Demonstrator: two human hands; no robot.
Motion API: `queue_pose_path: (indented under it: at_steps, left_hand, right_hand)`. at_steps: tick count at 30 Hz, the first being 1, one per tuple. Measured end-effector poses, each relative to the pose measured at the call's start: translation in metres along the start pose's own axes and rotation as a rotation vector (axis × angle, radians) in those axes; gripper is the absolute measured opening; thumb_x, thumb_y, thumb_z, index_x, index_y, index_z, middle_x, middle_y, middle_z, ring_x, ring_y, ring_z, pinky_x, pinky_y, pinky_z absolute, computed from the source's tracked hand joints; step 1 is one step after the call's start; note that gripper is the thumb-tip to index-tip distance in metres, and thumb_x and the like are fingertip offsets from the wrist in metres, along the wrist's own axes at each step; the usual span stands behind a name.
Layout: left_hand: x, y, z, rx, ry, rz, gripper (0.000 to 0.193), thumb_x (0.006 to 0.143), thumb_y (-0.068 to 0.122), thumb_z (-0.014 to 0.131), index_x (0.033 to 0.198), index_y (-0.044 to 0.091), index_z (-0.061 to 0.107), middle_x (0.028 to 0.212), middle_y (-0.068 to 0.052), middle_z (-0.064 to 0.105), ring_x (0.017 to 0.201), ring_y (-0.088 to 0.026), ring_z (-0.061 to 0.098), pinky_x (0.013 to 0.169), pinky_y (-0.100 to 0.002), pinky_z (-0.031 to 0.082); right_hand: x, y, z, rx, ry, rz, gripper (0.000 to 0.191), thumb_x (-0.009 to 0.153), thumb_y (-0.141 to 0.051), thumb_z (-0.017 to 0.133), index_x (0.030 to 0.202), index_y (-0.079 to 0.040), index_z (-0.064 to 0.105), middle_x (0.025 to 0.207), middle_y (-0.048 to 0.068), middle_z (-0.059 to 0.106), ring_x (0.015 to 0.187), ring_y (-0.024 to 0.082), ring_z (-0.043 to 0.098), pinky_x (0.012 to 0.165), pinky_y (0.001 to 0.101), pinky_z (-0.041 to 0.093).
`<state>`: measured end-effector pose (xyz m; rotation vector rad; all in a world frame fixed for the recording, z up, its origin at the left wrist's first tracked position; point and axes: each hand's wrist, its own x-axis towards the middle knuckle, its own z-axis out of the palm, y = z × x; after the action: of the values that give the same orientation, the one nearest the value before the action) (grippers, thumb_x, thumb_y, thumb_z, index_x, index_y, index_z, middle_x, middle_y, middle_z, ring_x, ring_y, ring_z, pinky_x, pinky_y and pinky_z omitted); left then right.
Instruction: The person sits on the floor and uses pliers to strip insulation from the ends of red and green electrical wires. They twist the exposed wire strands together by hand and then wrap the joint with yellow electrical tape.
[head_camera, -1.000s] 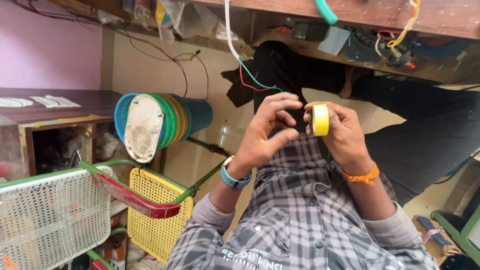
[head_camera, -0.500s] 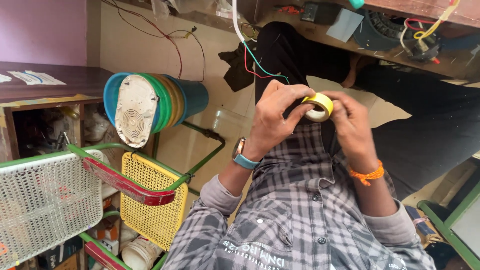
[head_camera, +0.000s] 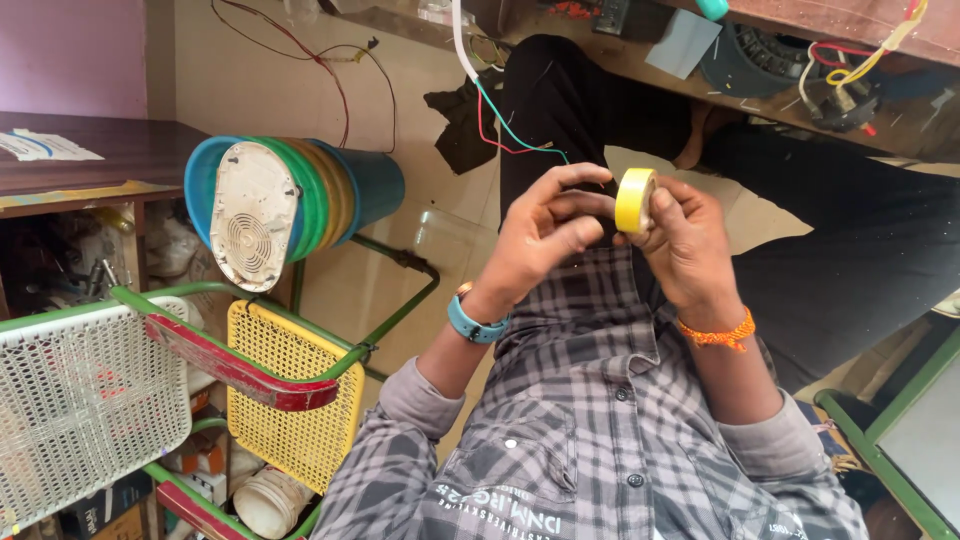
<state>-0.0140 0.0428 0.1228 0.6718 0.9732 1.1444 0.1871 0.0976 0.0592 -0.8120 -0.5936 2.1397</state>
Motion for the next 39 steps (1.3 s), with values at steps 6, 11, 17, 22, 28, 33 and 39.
queue_pose_path:
  at_steps: [6,11,17,22,28,33,39]
  left_hand:
    - [-0.006,-0.015,0.027,0.257,0.183,0.15,0.062,0.095,0.005,0.078,0.15,0.007,0.05,0.113,-0.003,0.075,0.086,-0.004,0.059,0.079,-0.021,0.049]
    - [-0.001,-0.012,0.037,0.475,0.338,0.194,0.064,0.091,0.005,0.079,0.149,0.008,0.05,0.103,-0.001,0.077,0.077,-0.004,0.057,0.074,-0.02,0.049]
    - [0.004,-0.004,0.021,0.273,0.08,-0.001,0.057,0.095,0.007,0.076,0.147,0.006,0.052,0.105,-0.005,0.076,0.091,-0.006,0.066,0.08,-0.024,0.053]
    - [0.012,0.002,0.015,0.317,0.096,0.023,0.038,0.099,0.007,0.073,0.136,0.004,0.061,0.119,-0.007,0.073,0.101,-0.011,0.07,0.085,-0.025,0.058]
    - [0.005,0.01,0.035,0.79,0.33,0.412,0.025,0.096,0.005,0.074,0.121,0.007,0.068,0.115,-0.006,0.07,0.102,-0.016,0.07,0.076,-0.025,0.06]
    - [0.005,0.011,0.045,1.02,0.39,0.619,0.021,0.09,0.003,0.081,0.109,0.008,0.073,0.108,-0.003,0.072,0.102,-0.022,0.067,0.087,-0.033,0.057]
    - [0.011,0.013,0.046,1.058,0.414,0.677,0.026,0.084,0.007,0.086,0.107,0.008,0.074,0.106,-0.002,0.075,0.1,-0.022,0.066,0.087,-0.033,0.057]
  right_hand:
    - [0.002,0.004,0.006,-0.036,-0.039,0.073,0.038,0.107,-0.027,0.065,0.129,0.004,0.061,0.111,0.01,0.07,0.099,0.017,0.069,0.088,0.031,0.057]
    - [-0.004,-0.013,0.019,-0.404,0.039,-0.133,0.038,0.109,-0.029,0.059,0.133,0.001,0.058,0.125,0.008,0.066,0.11,0.013,0.066,0.096,0.0293,0.055]
    - [-0.013,-0.044,0.008,-0.71,-0.115,-0.208,0.036,0.108,-0.025,0.061,0.133,0.001,0.063,0.124,0.007,0.066,0.112,0.014,0.063,0.1,0.029,0.05]
    - [-0.014,-0.039,0.001,-0.573,-0.011,-0.032,0.028,0.098,-0.014,0.072,0.121,0.0,0.07,0.109,0.005,0.072,0.103,0.013,0.068,0.091,0.0253,0.054]
    - [-0.015,-0.028,0.014,-0.82,0.154,-0.406,0.038,0.086,-0.006,0.088,0.118,0.001,0.068,0.108,0.005,0.068,0.093,0.011,0.062,0.084,0.0242,0.052]
    - [-0.022,-0.032,0.032,-1.097,0.225,-0.605,0.041,0.084,-0.012,0.093,0.117,-0.001,0.07,0.104,0.008,0.068,0.088,0.015,0.064,0.078,0.0266,0.052]
    - [-0.027,-0.036,0.046,-1.181,0.189,-0.737,0.042,0.085,-0.01,0.093,0.119,-0.003,0.07,0.107,0.01,0.069,0.092,0.019,0.067,0.079,0.0283,0.056]
